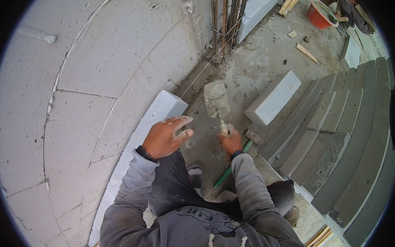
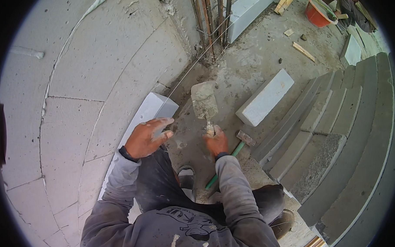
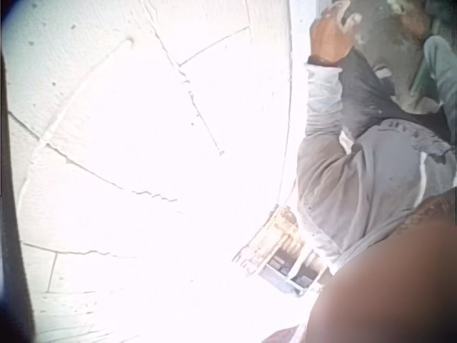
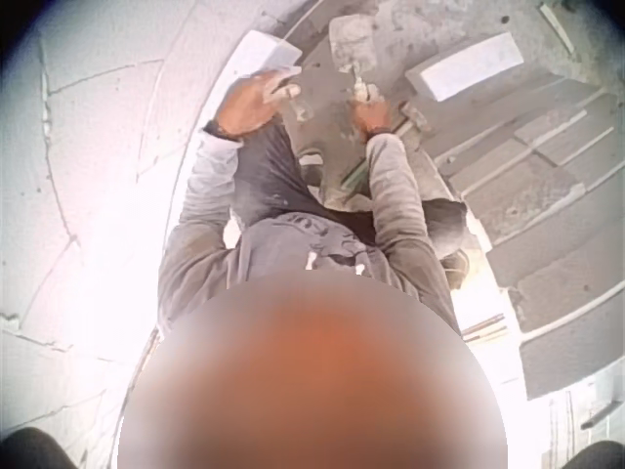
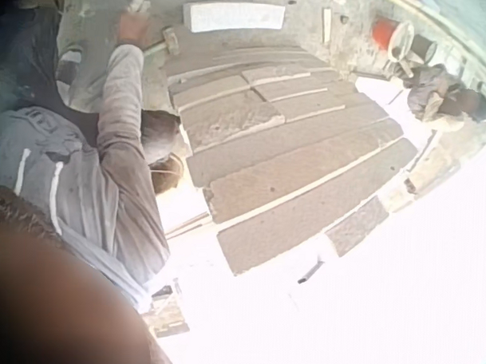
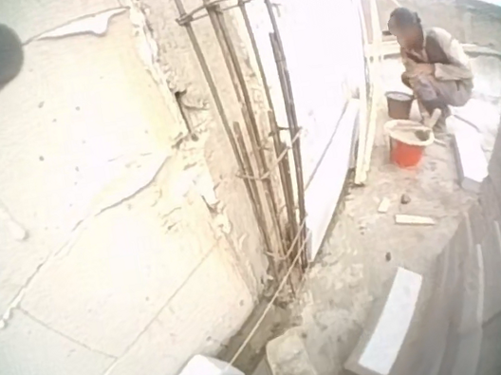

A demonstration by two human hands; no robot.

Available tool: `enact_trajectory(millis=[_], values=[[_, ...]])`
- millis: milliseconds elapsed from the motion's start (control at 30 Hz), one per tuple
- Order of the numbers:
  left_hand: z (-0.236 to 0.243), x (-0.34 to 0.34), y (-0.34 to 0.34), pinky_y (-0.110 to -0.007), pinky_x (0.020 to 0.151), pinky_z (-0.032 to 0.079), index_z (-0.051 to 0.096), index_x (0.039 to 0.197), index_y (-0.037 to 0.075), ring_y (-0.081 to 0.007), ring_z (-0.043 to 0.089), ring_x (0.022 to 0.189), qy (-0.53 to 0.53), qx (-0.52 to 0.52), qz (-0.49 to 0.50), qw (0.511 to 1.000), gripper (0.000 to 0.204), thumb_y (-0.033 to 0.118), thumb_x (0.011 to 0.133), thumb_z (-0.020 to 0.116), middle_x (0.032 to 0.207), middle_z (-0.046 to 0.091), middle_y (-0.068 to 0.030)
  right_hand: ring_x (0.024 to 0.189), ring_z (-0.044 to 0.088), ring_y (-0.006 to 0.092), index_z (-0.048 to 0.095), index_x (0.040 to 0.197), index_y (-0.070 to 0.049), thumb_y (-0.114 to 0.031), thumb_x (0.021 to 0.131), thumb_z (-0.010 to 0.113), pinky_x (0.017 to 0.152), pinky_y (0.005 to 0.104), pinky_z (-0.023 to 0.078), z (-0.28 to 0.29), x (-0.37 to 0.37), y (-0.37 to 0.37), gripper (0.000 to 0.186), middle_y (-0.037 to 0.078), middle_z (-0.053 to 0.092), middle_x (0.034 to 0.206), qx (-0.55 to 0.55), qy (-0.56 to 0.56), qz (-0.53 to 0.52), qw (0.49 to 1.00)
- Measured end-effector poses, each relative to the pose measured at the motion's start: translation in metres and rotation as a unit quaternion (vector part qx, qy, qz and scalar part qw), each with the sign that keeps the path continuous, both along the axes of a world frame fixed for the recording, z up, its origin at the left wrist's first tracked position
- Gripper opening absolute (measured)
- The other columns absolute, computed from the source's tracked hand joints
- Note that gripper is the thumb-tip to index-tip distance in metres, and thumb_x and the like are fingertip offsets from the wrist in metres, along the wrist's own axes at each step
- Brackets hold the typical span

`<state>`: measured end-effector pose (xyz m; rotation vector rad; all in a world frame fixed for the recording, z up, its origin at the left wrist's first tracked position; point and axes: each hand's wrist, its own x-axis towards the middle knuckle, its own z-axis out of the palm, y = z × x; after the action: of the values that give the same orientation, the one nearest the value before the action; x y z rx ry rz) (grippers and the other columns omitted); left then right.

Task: The person spreads mortar onto a surface using a trowel, positions a concrete block onto the mortar line, and taps it into place with a mallet.

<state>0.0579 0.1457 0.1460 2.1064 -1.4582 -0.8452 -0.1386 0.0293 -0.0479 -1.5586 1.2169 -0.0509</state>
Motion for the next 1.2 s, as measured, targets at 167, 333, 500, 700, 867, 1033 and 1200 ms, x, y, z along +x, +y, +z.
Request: enact_trajectory(millis=[167,333,500,700,867,1033,1200], values=[[0.09,0.057,0.036,-0.044,0.099,0.045,0.062,0.118,0.001,-0.0326,0.058,0.116,-0.442,-0.301,0.176,0.826,0.027,0.014,0.096,0.055,0.121,0.062,-0.0184,0.095,0.061,0.0417,0.061,0.11,-0.004,-0.023,0.072,0.068,0.085,0.0449,0.048,-0.031,0.054,0.012,0.042,0.022,0.066,0.097,-0.055,0.042,0.072,0.995],[0.105,0.12,0.066,-0.049,0.114,0.024,0.068,0.111,0.01,-0.0261,0.047,0.127,-0.74,-0.341,0.202,0.543,0.028,0.024,0.086,0.067,0.12,0.064,-0.0083,0.095,0.062,0.0366,0.06,0.117,-0.008,-0.021,0.073,0.072,0.084,0.0428,0.05,-0.068,0.077,0.027,0.048,0.018,0.064,0.102,-0.214,0.035,0.134,0.967],[0.094,0.136,0.066,-0.045,0.118,0.002,0.072,0.103,0.019,-0.0204,0.041,0.132,-0.712,-0.398,0.185,0.549,0.025,0.031,0.081,0.072,0.122,0.064,-0.0044,0.094,0.062,0.0352,0.059,0.119,-0.006,-0.014,0.074,0.068,0.083,0.042,0.051,-0.045,0.073,0.034,0.047,0.017,0.06,0.101,-0.236,0.065,0.199,0.949],[0.092,0.142,0.071,-0.046,0.118,0.003,0.074,0.095,0.019,-0.0196,0.043,0.13,-0.706,-0.41,0.173,0.551,0.014,0.026,0.083,0.07,0.12,0.065,-0.0039,0.089,0.061,0.0337,0.06,0.118,-0.006,-0.008,0.075,0.062,0.08,0.0412,0.05,-0.014,0.078,0.046,0.043,0.015,0.058,0.093,-0.286,0.023,0.206,0.936],[0.094,0.14,0.07,-0.046,0.118,0.005,0.074,0.095,0.019,-0.0199,0.044,0.129,-0.716,-0.402,0.169,0.546,0.014,0.026,0.083,0.07,0.12,0.065,-0.0027,0.085,0.059,0.0329,0.059,0.115,-0.005,-0.01,0.078,0.061,0.076,0.0411,0.049,-0.021,0.056,0.041,0.038,0.014,0.055,0.088,-0.324,-0.015,0.211,0.922],[0.089,0.139,0.066,-0.045,0.117,0.012,0.075,0.093,0.018,-0.0204,0.046,0.127,-0.708,-0.413,0.173,0.547,0.013,0.022,0.082,0.071,0.116,0.067,-0.0028,0.083,0.059,0.0339,0.059,0.112,-0.006,-0.012,0.073,0.069,0.073,0.0418,0.05,-0.028,0.019,0.023,0.041,0.015,0.053,0.088,-0.33,-0.023,0.215,0.919],[0.1,0.141,0.07,-0.044,0.116,0.016,0.075,0.091,0.016,-0.0206,0.049,0.125,-0.717,-0.423,0.161,0.531,0.01,0.021,0.082,0.072,0.111,0.069,-0.003,0.092,0.06,0.0359,0.059,0.118,-0.008,-0.017,0.072,0.072,0.081,0.0429,0.05,-0.029,0.021,0.02,0.049,0.016,0.058,0.101,-0.246,0.028,0.188,0.95]])
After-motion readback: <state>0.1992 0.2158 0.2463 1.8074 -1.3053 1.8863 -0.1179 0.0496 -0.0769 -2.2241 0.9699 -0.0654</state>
